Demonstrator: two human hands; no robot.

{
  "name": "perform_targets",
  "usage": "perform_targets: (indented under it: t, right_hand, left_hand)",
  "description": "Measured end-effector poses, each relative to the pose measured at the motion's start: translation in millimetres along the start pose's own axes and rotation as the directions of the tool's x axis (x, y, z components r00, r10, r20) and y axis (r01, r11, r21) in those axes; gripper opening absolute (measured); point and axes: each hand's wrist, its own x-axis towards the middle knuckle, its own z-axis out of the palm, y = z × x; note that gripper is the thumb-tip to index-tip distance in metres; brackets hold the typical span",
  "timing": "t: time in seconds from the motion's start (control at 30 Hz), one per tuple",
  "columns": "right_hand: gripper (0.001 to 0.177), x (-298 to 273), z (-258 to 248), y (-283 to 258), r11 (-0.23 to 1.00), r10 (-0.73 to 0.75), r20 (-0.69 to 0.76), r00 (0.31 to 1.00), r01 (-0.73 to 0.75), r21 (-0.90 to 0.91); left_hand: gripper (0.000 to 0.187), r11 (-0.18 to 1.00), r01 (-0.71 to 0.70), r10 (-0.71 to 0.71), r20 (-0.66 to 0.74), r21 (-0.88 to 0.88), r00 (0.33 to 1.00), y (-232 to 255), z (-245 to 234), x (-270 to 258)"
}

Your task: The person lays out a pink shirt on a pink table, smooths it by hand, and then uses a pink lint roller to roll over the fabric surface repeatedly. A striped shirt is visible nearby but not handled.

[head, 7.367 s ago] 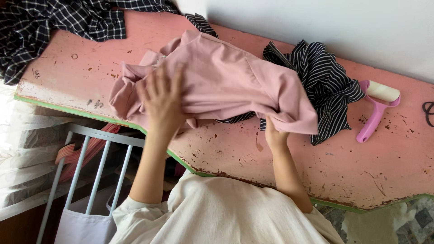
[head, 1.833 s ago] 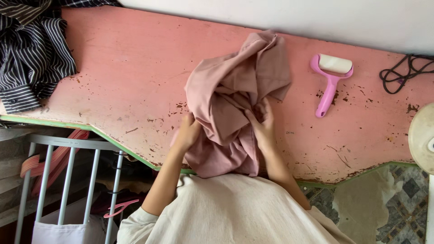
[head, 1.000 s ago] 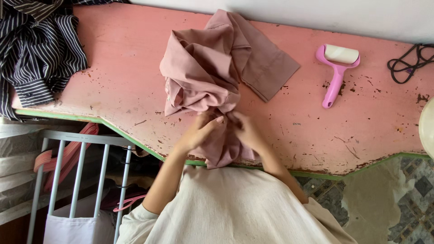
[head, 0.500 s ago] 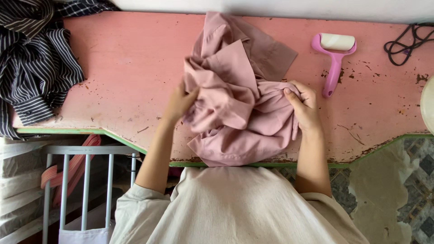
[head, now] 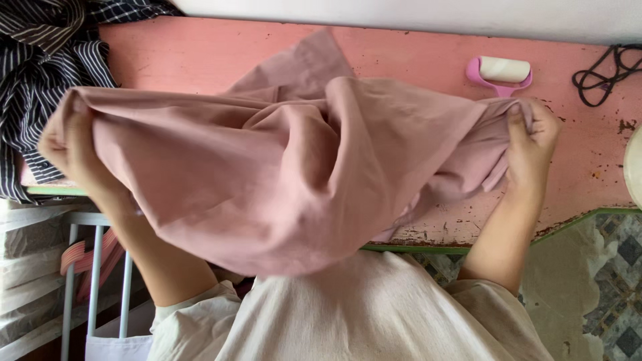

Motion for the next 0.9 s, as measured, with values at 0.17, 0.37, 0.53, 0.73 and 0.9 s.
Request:
perform_targets:
  t: [0.17,0.37,0.53,0.73,0.9]
  right_hand:
    - [0.015,21,16,11,0.933,-0.029,-0.016,0.999,0.021,-0.359]
    - [0.053,-12,23,51,0.692,-0.071,-0.009,0.997,0.042,-0.721]
    - [0.074,-62,26,94,0.741,-0.094,-0.198,0.976,-0.064,-0.668]
    - [0.053,-86,51,110,0.656,0.12,-0.299,0.947,-0.302,-0.691]
    - [0.014,-61,19,84,0.86,0.188,-0.42,0.888,-0.355,-0.367]
  left_hand:
    - [0.037,0.754,-0.137,0.064,0.136,0.643,0.989,11,-3,8]
    - [0.044,0.554,-0.434,0.04,0.498,0.711,0.866,-8,42,-57]
    - [0.07,0.312,-0.743,0.064,0.768,0.591,0.638,-16,96,-135]
    - [0.037,0.542,-0.434,-0.114,0.575,0.719,0.81,-70,73,-111]
    - [0.032,0.805,0.033,-0.077,0.049,0.593,0.996,-72,7,3]
